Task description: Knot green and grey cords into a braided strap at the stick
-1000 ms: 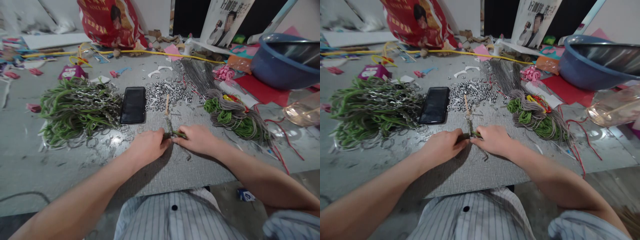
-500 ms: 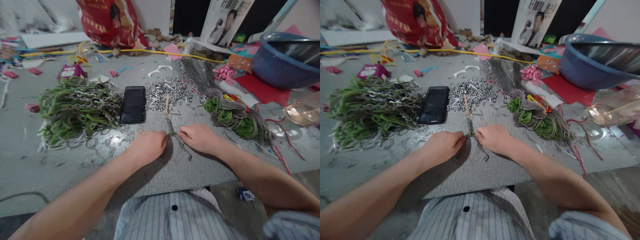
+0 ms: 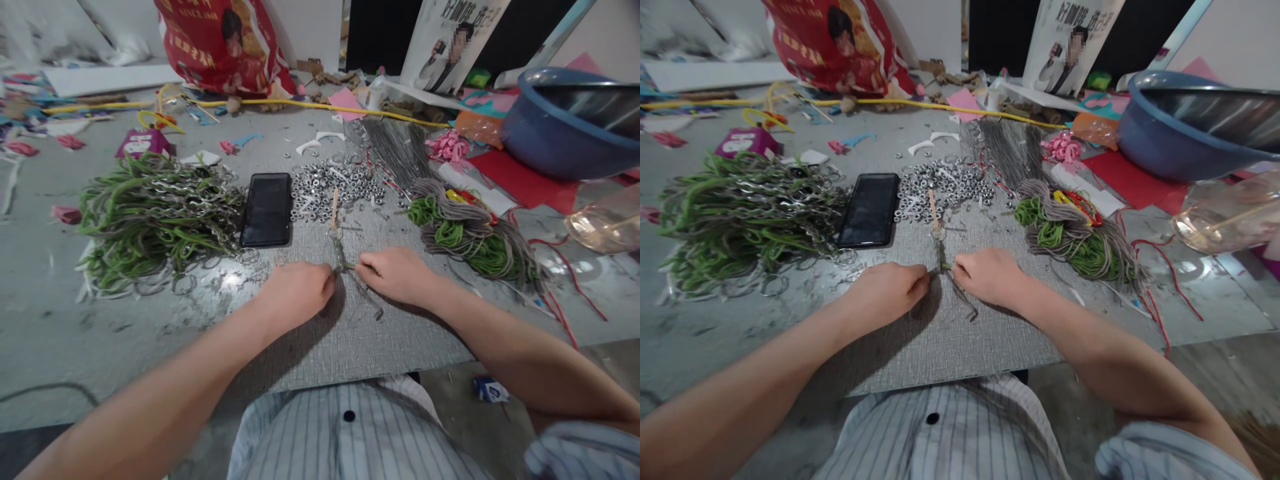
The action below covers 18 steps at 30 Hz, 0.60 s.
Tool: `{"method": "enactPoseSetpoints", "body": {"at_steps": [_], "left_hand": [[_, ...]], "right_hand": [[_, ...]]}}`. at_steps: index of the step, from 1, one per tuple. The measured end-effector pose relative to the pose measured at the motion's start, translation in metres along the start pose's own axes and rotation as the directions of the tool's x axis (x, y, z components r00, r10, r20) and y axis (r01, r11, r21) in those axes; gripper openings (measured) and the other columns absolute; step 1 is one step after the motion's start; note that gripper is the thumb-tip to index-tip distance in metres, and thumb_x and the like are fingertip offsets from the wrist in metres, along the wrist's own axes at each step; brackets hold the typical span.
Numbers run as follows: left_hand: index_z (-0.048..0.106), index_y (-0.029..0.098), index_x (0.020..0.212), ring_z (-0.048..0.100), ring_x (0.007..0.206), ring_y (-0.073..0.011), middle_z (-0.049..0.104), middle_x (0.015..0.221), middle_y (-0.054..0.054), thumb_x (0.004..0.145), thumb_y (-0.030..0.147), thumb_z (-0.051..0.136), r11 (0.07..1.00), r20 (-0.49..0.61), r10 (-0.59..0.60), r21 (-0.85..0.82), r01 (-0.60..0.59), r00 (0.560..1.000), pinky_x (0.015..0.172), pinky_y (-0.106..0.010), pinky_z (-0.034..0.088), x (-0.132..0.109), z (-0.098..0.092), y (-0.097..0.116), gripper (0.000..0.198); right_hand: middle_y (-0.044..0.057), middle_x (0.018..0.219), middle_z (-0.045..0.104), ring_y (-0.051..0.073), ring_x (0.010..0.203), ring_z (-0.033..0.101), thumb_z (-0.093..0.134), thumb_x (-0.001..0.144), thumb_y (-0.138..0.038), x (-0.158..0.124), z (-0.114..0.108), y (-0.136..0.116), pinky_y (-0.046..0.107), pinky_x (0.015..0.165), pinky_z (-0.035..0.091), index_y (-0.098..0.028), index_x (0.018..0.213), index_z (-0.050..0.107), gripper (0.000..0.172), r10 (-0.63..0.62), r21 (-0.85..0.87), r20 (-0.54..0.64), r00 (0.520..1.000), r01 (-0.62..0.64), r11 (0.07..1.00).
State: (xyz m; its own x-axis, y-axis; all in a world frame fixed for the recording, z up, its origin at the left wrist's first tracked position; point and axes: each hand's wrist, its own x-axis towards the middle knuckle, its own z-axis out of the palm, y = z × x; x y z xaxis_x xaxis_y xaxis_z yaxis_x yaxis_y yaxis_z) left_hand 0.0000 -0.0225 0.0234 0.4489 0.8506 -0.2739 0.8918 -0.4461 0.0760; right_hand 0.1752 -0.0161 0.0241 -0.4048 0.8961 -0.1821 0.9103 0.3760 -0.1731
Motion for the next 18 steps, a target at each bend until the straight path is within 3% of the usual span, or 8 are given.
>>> {"method": "enactPoseSetpoints", "body": {"at_steps": [3,6,11,18], "left_hand": [[0.055,0.018,0.084,0.063,0.066,-0.0302,0.064,0.068,-0.010,0.084,0.042,0.030,1.000,-0.070,-0.012,-0.015,0.011,0.997,0.053,-0.037,0.043,-0.002,0.004,0.000,0.035],[0.054,0.018,0.088,0.063,0.065,-0.0302,0.064,0.067,-0.010,0.083,0.041,0.032,1.000,-0.089,-0.013,-0.015,0.012,0.996,0.053,-0.036,0.043,-0.003,0.006,0.000,0.032],[0.055,0.018,0.084,0.063,0.066,-0.0290,0.064,0.068,-0.009,0.083,0.030,0.030,1.000,-0.033,-0.005,-0.007,0.005,0.999,0.054,-0.035,0.042,-0.001,0.002,-0.001,0.027],[0.056,0.018,0.076,0.062,0.072,-0.0286,0.065,0.073,-0.011,0.078,0.028,0.034,0.996,0.079,0.082,-0.052,-0.078,0.993,0.056,-0.034,0.042,0.001,-0.006,-0.005,0.024]], "right_hand": [[0.002,0.062,0.057,0.011,0.054,0.039,0.041,0.081,-0.047,-0.002,0.000,-0.002,0.025,0.049,0.013,-0.019,0.074,0.056,0.033,0.001,0.017,0.026,1.000,-0.002,1.000],[0.002,0.066,0.059,0.011,0.056,0.042,0.043,0.081,-0.043,-0.003,0.000,-0.005,0.025,0.050,0.014,-0.020,0.078,0.057,0.028,-0.010,0.012,0.035,0.999,0.010,1.000],[0.001,0.059,0.055,0.010,0.051,0.036,0.041,0.080,-0.030,-0.003,-0.001,-0.005,0.026,0.049,0.014,-0.018,0.067,0.055,0.022,-0.044,0.016,0.053,0.998,0.044,0.999],[-0.001,0.055,0.051,0.009,0.048,0.030,0.044,0.073,-0.025,-0.004,-0.005,-0.005,0.025,0.048,0.014,-0.018,0.064,0.055,0.016,-0.084,0.037,0.116,0.990,0.080,0.996]]}}
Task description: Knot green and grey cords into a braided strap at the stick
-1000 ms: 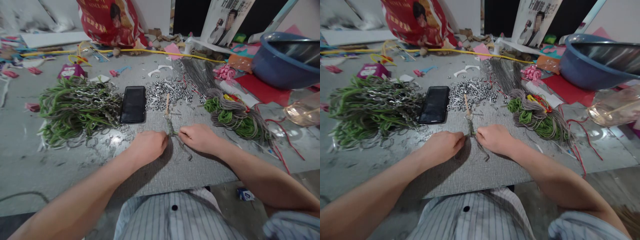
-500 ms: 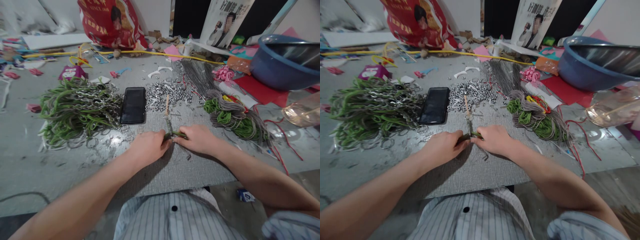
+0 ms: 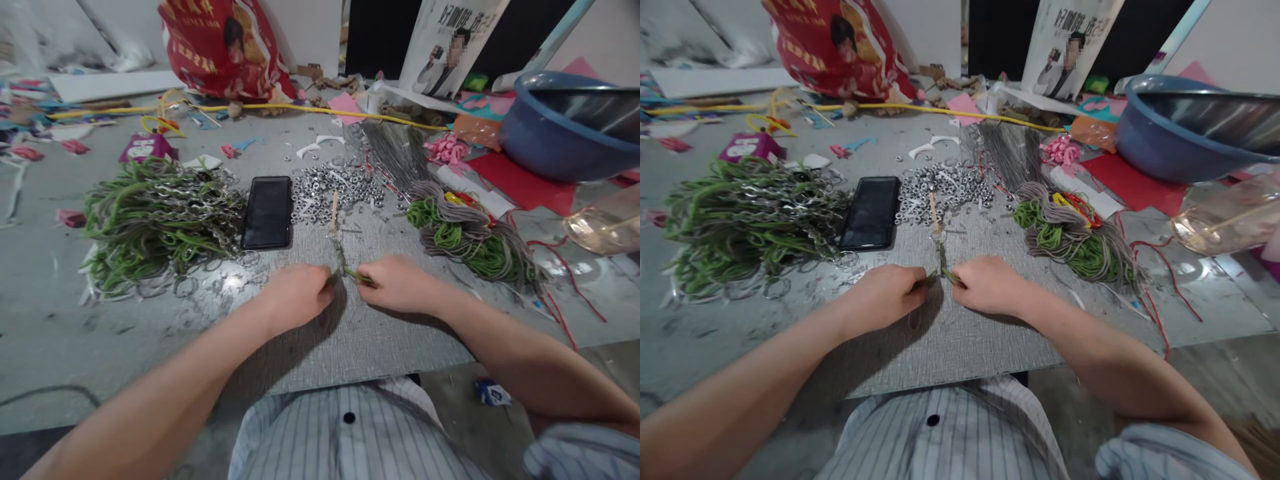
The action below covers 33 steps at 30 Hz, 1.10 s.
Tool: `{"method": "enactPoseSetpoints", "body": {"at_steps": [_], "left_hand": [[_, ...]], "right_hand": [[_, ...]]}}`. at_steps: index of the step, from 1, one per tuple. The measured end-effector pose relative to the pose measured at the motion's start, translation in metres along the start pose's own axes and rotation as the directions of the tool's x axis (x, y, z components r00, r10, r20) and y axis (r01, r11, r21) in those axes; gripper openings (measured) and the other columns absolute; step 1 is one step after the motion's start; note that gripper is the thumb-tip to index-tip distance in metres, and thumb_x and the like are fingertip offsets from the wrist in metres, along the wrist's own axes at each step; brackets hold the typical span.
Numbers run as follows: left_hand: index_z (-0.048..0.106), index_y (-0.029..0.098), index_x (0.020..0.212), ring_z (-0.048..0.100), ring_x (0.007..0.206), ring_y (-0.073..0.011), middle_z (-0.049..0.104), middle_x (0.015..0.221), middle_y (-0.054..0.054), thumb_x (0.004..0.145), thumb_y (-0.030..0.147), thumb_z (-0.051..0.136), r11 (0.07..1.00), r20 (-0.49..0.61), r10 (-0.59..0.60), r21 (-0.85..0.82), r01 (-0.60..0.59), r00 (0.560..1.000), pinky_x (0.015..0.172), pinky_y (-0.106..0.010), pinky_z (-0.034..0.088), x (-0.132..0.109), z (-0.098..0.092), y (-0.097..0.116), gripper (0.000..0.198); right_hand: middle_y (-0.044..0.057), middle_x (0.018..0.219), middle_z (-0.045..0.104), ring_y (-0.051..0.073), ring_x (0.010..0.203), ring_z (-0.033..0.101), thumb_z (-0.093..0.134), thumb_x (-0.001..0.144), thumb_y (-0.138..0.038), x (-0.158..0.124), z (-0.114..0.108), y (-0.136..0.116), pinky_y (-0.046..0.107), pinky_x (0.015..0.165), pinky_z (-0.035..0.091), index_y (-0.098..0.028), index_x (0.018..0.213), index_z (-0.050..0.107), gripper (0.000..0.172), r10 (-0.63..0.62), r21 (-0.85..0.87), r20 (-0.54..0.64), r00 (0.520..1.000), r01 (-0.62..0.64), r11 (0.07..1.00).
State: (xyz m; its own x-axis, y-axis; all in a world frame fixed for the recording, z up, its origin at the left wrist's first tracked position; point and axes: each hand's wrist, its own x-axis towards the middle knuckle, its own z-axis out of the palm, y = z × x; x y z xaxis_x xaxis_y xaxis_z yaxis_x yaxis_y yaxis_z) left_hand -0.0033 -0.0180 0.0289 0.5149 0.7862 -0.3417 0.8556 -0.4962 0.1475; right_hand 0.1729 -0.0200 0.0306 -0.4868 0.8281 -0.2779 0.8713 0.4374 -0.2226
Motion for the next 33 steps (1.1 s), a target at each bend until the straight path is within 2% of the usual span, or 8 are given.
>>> {"method": "enactPoseSetpoints", "body": {"at_steps": [6,9,12,14,17,21,26,33], "left_hand": [[0.059,0.018,0.075,0.062,0.073,-0.0271,0.066,0.073,-0.010,0.077,0.027,0.036,1.000,0.021,0.022,0.009,-0.022,1.000,0.058,-0.033,0.041,-0.001,-0.004,0.000,0.024],[0.060,0.019,0.077,0.062,0.070,-0.0263,0.066,0.073,-0.009,0.079,0.031,0.035,1.000,-0.011,0.024,-0.005,-0.024,1.000,0.054,-0.031,0.039,-0.003,-0.002,-0.001,0.028],[0.062,0.020,0.081,0.061,0.067,-0.0248,0.066,0.071,-0.008,0.083,0.046,0.032,0.998,-0.046,0.052,-0.036,-0.053,0.998,0.052,-0.030,0.037,-0.004,-0.001,-0.002,0.040],[0.063,0.021,0.077,0.060,0.066,-0.0233,0.064,0.068,-0.007,0.083,0.054,0.026,0.996,-0.070,0.068,-0.048,-0.072,0.995,0.053,-0.029,0.036,-0.005,-0.003,-0.004,0.051],[0.063,0.020,0.065,0.059,0.066,-0.0199,0.062,0.069,-0.006,0.085,0.055,0.021,0.994,-0.167,0.084,-0.054,-0.095,0.982,0.055,-0.028,0.035,-0.003,-0.004,-0.007,0.059],[0.058,0.016,0.058,0.054,0.063,-0.0142,0.057,0.070,-0.004,0.088,0.048,0.024,0.988,-0.353,0.063,-0.111,-0.109,0.934,0.057,-0.026,0.033,0.002,0.000,-0.012,0.056],[0.053,0.016,0.056,0.047,0.057,-0.0113,0.050,0.062,-0.002,0.088,0.038,0.030,0.980,-0.483,0.008,-0.172,-0.104,0.875,0.055,-0.025,0.031,0.010,0.006,-0.017,0.045],[0.053,0.016,0.058,0.046,0.058,-0.0115,0.049,0.063,-0.001,0.087,0.034,0.034,0.970,-0.494,-0.010,-0.215,-0.111,0.870,0.056,-0.025,0.030,0.014,0.010,-0.020,0.039]], "right_hand": [[0.000,0.057,0.054,0.009,0.048,0.033,0.045,0.074,-0.024,-0.002,-0.002,-0.001,0.025,0.048,0.016,-0.018,0.066,0.058,0.015,-0.034,0.009,0.036,0.999,0.034,0.999],[0.000,0.059,0.055,0.009,0.050,0.037,0.046,0.079,-0.034,-0.002,-0.003,0.001,0.024,0.049,0.017,-0.019,0.070,0.059,0.022,-0.019,0.040,0.024,1.000,0.018,0.999],[0.003,0.071,0.061,0.013,0.062,0.048,0.040,0.084,-0.047,0.003,-0.004,0.009,0.024,0.052,0.022,-0.018,0.076,0.061,0.036,0.000,0.087,-0.084,0.996,0.008,0.996],[0.006,0.082,0.064,0.014,0.074,0.052,0.035,0.087,-0.039,0.012,-0.005,0.016,0.024,0.058,0.028,-0.017,0.078,0.063,0.037,0.005,0.136,-0.202,0.979,0.023,0.990],[0.005,0.082,0.066,0.014,0.076,0.054,0.042,0.084,-0.030,0.030,-0.007,0.023,0.024,0.063,0.032,-0.017,0.084,0.064,0.025,0.076,0.184,-0.298,0.952,-0.021,0.983],[0.005,0.084,0.066,0.016,0.075,0.056,0.048,0.078,-0.030,0.055,-0.012,0.022,0.025,0.061,0.033,-0.018,0.088,0.064,0.023,0.152,0.171,-0.314,0.937,-0.101,0.980],[0.005,0.080,0.066,0.016,0.071,0.056,0.051,0.069,-0.026,0.081,-0.019,0.016,0.025,0.057,0.032,-0.020,0.080,0.067,0.020,0.222,0.154,-0.196,0.955,-0.193,0.969],[0.005,0.062,0.062,0.014,0.058,0.053,0.053,0.068,-0.027,0.093,-0.025,0.017,0.023,0.051,0.031,-0.016,0.068,0.068,0.020,0.238,0.136,-0.107,0.965,-0.223,0.965]]}}
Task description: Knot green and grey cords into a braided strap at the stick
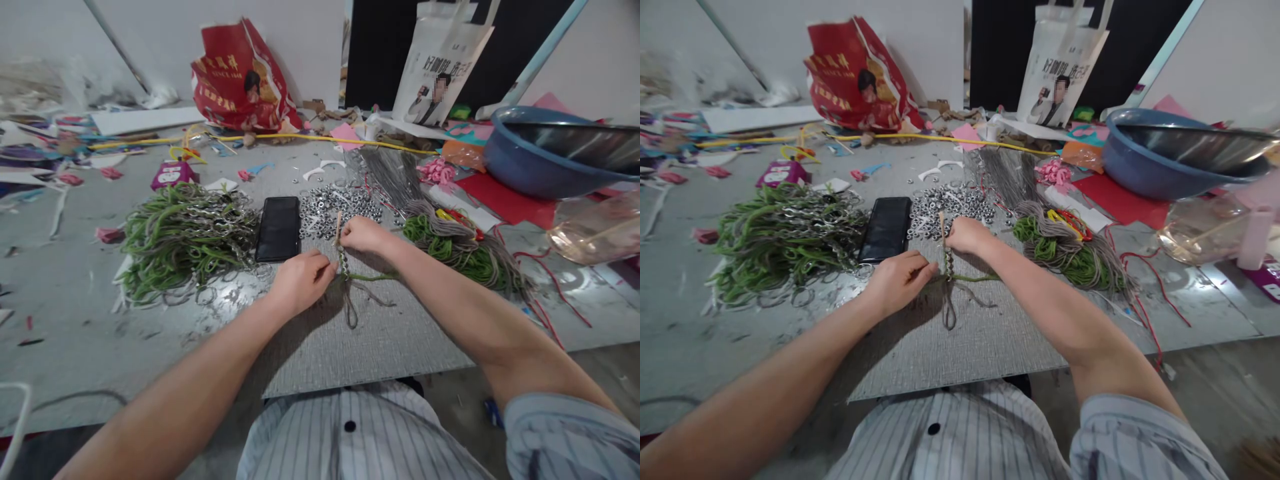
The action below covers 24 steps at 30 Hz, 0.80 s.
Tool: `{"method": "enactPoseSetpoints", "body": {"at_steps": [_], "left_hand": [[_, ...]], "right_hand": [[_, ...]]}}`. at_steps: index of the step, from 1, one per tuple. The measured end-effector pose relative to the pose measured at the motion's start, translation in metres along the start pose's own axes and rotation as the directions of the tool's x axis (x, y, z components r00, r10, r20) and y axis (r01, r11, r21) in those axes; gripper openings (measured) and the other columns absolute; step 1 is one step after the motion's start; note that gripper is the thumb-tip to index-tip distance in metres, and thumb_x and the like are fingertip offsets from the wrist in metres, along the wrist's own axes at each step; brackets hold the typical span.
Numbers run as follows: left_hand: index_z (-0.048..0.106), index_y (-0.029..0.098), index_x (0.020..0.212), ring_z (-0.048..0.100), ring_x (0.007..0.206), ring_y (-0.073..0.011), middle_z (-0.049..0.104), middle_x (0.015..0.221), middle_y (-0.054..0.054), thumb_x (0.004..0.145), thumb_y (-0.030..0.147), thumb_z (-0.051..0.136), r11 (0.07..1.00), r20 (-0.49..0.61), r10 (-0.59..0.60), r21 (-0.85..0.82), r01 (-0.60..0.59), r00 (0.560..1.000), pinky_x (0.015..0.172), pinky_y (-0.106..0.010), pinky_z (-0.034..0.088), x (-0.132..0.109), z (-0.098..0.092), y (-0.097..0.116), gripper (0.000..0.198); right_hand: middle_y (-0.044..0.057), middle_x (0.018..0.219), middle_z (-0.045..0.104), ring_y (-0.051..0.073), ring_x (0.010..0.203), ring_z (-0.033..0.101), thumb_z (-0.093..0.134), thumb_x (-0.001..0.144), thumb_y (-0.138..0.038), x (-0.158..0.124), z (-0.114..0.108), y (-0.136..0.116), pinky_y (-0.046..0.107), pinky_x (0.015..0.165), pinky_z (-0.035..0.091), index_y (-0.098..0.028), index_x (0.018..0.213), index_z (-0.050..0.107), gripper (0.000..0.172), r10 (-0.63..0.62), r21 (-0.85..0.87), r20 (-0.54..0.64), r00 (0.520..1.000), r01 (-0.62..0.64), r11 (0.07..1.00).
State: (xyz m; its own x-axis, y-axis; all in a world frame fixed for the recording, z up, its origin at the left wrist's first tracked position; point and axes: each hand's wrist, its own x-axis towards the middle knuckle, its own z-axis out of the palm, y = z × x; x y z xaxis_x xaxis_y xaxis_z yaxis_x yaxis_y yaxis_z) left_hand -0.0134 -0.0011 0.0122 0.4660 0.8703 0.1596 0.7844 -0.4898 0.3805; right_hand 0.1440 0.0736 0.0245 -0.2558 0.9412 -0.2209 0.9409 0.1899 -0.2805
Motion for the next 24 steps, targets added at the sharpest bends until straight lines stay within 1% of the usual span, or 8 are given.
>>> {"method": "enactPoseSetpoints", "body": {"at_steps": [2,6,10,13,15,19,22,24], "left_hand": [[0.053,0.016,0.058,0.046,0.057,-0.0115,0.049,0.062,-0.001,0.086,0.034,0.035,1.000,0.007,-0.003,0.003,0.003,1.000,0.055,-0.025,0.030,0.000,0.001,0.000,0.039],[0.054,0.016,0.060,0.046,0.058,-0.0114,0.049,0.063,-0.001,0.086,0.032,0.037,1.000,0.001,0.003,-0.025,-0.003,1.000,0.055,-0.025,0.032,0.001,0.002,-0.001,0.035],[0.058,0.015,0.076,0.049,0.062,-0.0113,0.054,0.073,-0.002,0.084,0.027,0.040,0.993,-0.073,-0.017,-0.117,0.009,0.997,0.059,-0.024,0.037,0.001,0.003,-0.003,0.022],[0.057,0.014,0.088,0.050,0.065,-0.0111,0.055,0.084,-0.004,0.082,0.026,0.042,0.982,-0.145,-0.047,-0.186,0.019,0.988,0.062,-0.025,0.041,0.001,0.004,-0.004,0.019],[0.055,0.013,0.095,0.052,0.068,-0.0115,0.055,0.090,-0.006,0.081,0.026,0.044,0.972,-0.188,-0.089,-0.232,0.044,0.978,0.064,-0.026,0.043,0.001,0.005,-0.005,0.022],[0.048,0.012,0.109,0.054,0.087,-0.0152,0.054,0.104,-0.010,0.080,0.026,0.046,0.942,-0.251,-0.152,-0.329,0.064,0.956,0.073,-0.029,0.046,0.002,0.007,-0.005,0.033],[0.041,0.011,0.118,0.052,0.102,-0.0189,0.052,0.116,-0.013,0.079,0.031,0.048,0.910,-0.248,-0.183,-0.410,0.068,0.951,0.082,-0.033,0.045,0.002,0.006,-0.004,0.044],[0.038,0.012,0.122,0.048,0.111,-0.0207,0.048,0.124,-0.014,0.077,0.034,0.051,0.883,-0.233,-0.178,-0.466,0.051,0.956,0.090,-0.037,0.041,0.002,0.005,-0.004,0.051]], "right_hand": [[0.006,0.063,0.063,0.014,0.060,0.054,0.052,0.069,-0.027,-0.001,0.000,-0.001,0.023,0.052,0.033,-0.016,0.069,0.069,0.020,-0.002,-0.008,-0.007,1.000,0.002,1.000],[0.008,0.072,0.065,0.018,0.069,0.058,0.052,0.068,-0.023,-0.005,0.001,-0.004,0.025,0.058,0.035,-0.016,0.069,0.068,0.018,-0.018,-0.032,-0.050,0.999,0.016,0.999],[0.006,0.065,0.062,0.016,0.064,0.056,0.050,0.069,-0.023,-0.005,-0.001,-0.002,0.024,0.057,0.034,-0.016,0.067,0.065,0.017,-0.055,0.030,-0.066,0.996,0.057,0.998],[0.003,0.065,0.060,0.013,0.061,0.053,0.046,0.072,-0.021,-0.006,-0.004,0.004,0.023,0.057,0.033,-0.015,0.071,0.063,0.017,-0.048,0.119,-0.154,0.987,0.066,0.991],[0.002,0.066,0.059,0.011,0.060,0.050,0.045,0.074,-0.021,-0.008,-0.006,0.008,0.022,0.057,0.033,-0.014,0.074,0.060,0.016,-0.033,0.191,-0.254,0.967,0.084,0.978],[-0.001,0.065,0.054,0.009,0.056,0.045,0.044,0.074,-0.021,-0.020,-0.011,0.010,0.021,0.056,0.032,-0.016,0.073,0.053,0.010,-0.040,0.327,-0.429,0.903,0.197,0.925],[-0.002,0.064,0.051,0.008,0.055,0.042,0.045,0.073,-0.022,-0.033,-0.014,0.005,0.021,0.055,0.032,-0.016,0.072,0.048,0.006,-0.095,0.350,-0.504,0.858,0.304,0.886],[-0.003,0.063,0.050,0.007,0.054,0.040,0.046,0.074,-0.023,-0.043,-0.014,-0.001,0.021,0.055,0.033,-0.017,0.071,0.046,0.006,-0.144,0.375,-0.531,0.835,0.384,0.844]]}}
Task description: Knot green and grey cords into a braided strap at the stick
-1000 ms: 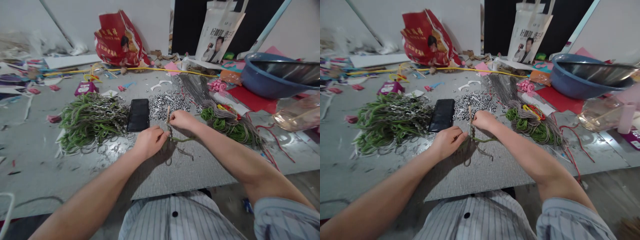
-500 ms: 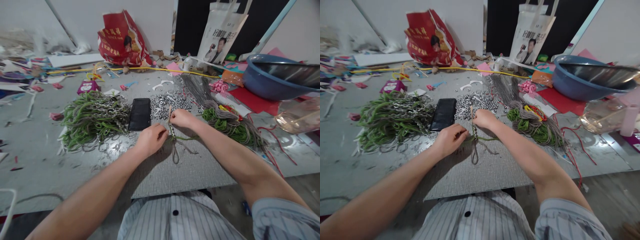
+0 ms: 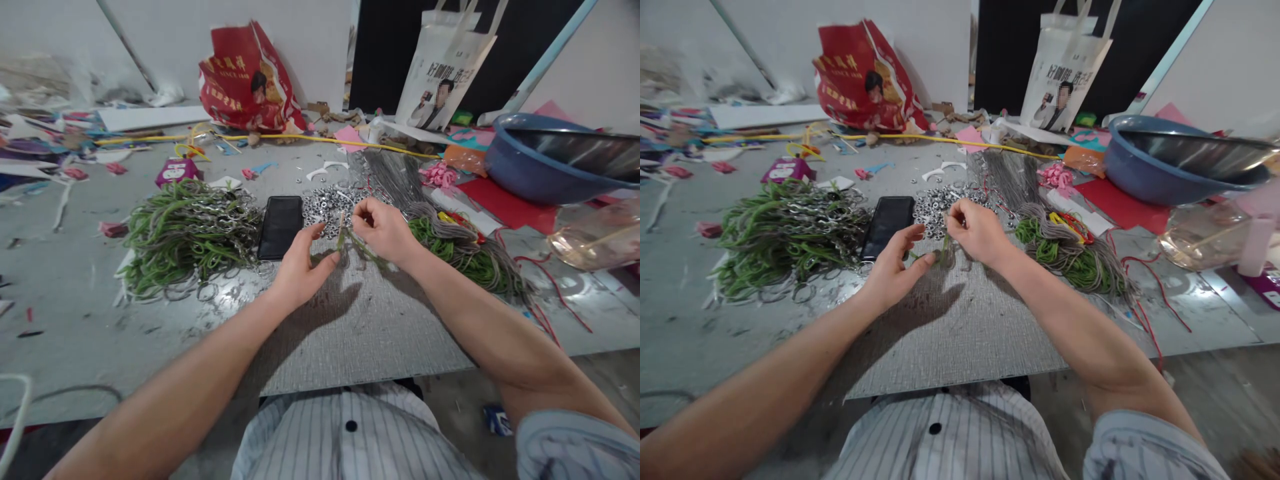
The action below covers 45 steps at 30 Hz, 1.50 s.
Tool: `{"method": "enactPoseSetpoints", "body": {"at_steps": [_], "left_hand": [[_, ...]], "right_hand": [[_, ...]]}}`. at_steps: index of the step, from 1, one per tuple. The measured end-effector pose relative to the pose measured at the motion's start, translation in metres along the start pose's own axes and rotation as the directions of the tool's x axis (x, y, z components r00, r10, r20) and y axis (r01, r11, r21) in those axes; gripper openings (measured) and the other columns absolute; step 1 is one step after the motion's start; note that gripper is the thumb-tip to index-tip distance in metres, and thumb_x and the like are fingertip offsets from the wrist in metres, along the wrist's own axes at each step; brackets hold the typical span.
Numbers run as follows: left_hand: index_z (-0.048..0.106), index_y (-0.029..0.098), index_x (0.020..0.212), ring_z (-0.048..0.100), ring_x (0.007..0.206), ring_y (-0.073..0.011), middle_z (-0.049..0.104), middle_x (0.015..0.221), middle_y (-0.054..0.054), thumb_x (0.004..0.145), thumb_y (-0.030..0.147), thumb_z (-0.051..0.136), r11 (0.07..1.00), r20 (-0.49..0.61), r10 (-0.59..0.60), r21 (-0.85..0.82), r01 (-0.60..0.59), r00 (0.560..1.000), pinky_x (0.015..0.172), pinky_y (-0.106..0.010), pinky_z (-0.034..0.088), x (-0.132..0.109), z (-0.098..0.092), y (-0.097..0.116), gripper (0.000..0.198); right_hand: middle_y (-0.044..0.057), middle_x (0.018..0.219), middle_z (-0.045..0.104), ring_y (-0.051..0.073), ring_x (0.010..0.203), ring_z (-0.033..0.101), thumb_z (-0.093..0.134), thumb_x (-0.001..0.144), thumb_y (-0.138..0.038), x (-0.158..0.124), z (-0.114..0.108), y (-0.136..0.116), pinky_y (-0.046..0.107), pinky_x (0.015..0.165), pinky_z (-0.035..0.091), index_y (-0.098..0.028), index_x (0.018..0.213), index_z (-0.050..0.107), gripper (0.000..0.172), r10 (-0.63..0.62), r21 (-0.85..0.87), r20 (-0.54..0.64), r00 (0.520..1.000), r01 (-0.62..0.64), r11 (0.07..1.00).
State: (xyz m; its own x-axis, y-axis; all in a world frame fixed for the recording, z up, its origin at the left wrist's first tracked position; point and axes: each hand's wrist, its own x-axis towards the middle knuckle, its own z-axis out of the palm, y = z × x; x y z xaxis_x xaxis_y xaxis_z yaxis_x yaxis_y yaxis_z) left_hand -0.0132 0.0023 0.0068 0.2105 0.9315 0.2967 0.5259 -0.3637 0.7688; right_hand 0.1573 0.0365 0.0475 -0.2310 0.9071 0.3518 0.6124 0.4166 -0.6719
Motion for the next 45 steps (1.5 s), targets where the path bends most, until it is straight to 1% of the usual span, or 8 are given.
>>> {"method": "enactPoseSetpoints", "body": {"at_steps": [6,11,17,22,29,32,38,45], "left_hand": [[0.039,0.017,0.120,0.044,0.116,-0.0198,0.050,0.124,-0.011,0.072,0.032,0.058,0.951,0.131,0.088,-0.306,-0.044,0.987,0.099,-0.036,0.034,-0.004,0.001,0.009,0.054],[0.045,0.016,0.105,0.057,0.062,-0.0106,0.056,0.067,0.002,0.073,0.030,0.056,0.761,0.424,-0.080,-0.558,0.330,0.902,0.064,-0.027,0.047,-0.008,0.001,0.019,0.037],[0.051,0.017,0.077,0.019,0.033,-0.0034,0.021,0.041,0.011,0.080,0.037,0.049,0.691,0.566,-0.248,-0.465,0.552,0.787,0.036,-0.019,0.024,-0.005,-0.005,0.023,0.020],[0.047,0.017,0.063,0.016,0.033,-0.0035,0.018,0.040,0.010,0.084,0.036,0.042,0.612,0.422,-0.293,-0.607,0.507,0.858,0.036,-0.020,0.017,-0.002,-0.015,0.025,0.029],[0.047,0.019,0.063,0.023,0.030,-0.0052,0.026,0.036,0.008,0.086,0.036,0.040,0.605,0.057,-0.386,-0.738,0.300,0.921,0.037,-0.022,0.027,0.015,-0.039,0.019,0.029],[0.048,0.019,0.060,0.019,0.027,-0.0060,0.027,0.031,0.008,0.085,0.031,0.038,0.586,-0.105,-0.498,-0.772,0.245,0.861,0.035,-0.023,0.025,0.025,-0.057,0.016,0.029],[0.047,0.017,0.057,0.019,0.027,-0.0072,0.029,0.028,0.007,0.082,0.023,0.035,0.503,-0.259,-0.711,-0.837,0.215,0.654,0.037,-0.024,0.024,0.038,-0.084,0.008,0.028],[0.043,0.017,0.064,0.021,0.029,-0.0058,0.034,0.034,0.008,0.083,0.022,0.029,0.399,-0.322,-0.758,-0.917,0.013,0.568,0.040,-0.022,0.026,0.043,-0.098,-0.007,0.025]], "right_hand": [[-0.006,0.061,0.045,0.004,0.048,0.039,0.046,0.077,-0.025,-0.025,0.004,-0.019,0.019,0.047,0.034,-0.018,0.074,0.043,0.008,-0.010,0.356,0.140,0.990,-0.041,0.934],[-0.007,0.058,0.045,0.003,0.041,0.041,0.047,0.076,-0.026,-0.030,0.000,-0.009,0.018,0.040,0.034,-0.020,0.074,0.042,0.009,0.140,0.475,0.084,0.987,-0.163,0.865],[-0.008,0.054,0.047,0.002,0.035,0.041,0.049,0.073,-0.023,-0.031,-0.006,0.019,0.017,0.036,0.031,-0.019,0.067,0.043,0.010,0.354,0.594,-0.052,0.934,-0.256,0.763],[-0.008,0.054,0.048,0.002,0.034,0.043,0.052,0.071,-0.028,-0.040,0.007,0.026,0.017,0.034,0.031,-0.018,0.066,0.043,0.013,0.463,0.646,0.084,0.883,-0.402,0.649],[-0.006,0.064,0.053,0.003,0.038,0.045,0.055,0.071,-0.037,-0.052,0.021,0.024,0.017,0.034,0.032,-0.018,0.075,0.048,0.021,0.340,0.591,0.355,0.871,-0.491,0.640],[-0.006,0.063,0.053,0.003,0.039,0.045,0.057,0.069,-0.037,-0.052,0.020,0.027,0.017,0.035,0.034,-0.018,0.077,0.050,0.022,0.324,0.577,0.366,0.873,-0.486,0.657],[-0.006,0.061,0.053,0.004,0.039,0.045,0.059,0.067,-0.035,-0.050,0.017,0.029,0.017,0.035,0.033,-0.018,0.077,0.052,0.021,0.345,0.556,0.326,0.880,-0.473,0.683],[-0.006,0.060,0.052,0.005,0.038,0.045,0.058,0.067,-0.036,-0.048,0.014,0.033,0.017,0.031,0.031,-0.019,0.077,0.052,0.020,0.378,0.571,0.252,0.891,-0.453,0.685]]}}
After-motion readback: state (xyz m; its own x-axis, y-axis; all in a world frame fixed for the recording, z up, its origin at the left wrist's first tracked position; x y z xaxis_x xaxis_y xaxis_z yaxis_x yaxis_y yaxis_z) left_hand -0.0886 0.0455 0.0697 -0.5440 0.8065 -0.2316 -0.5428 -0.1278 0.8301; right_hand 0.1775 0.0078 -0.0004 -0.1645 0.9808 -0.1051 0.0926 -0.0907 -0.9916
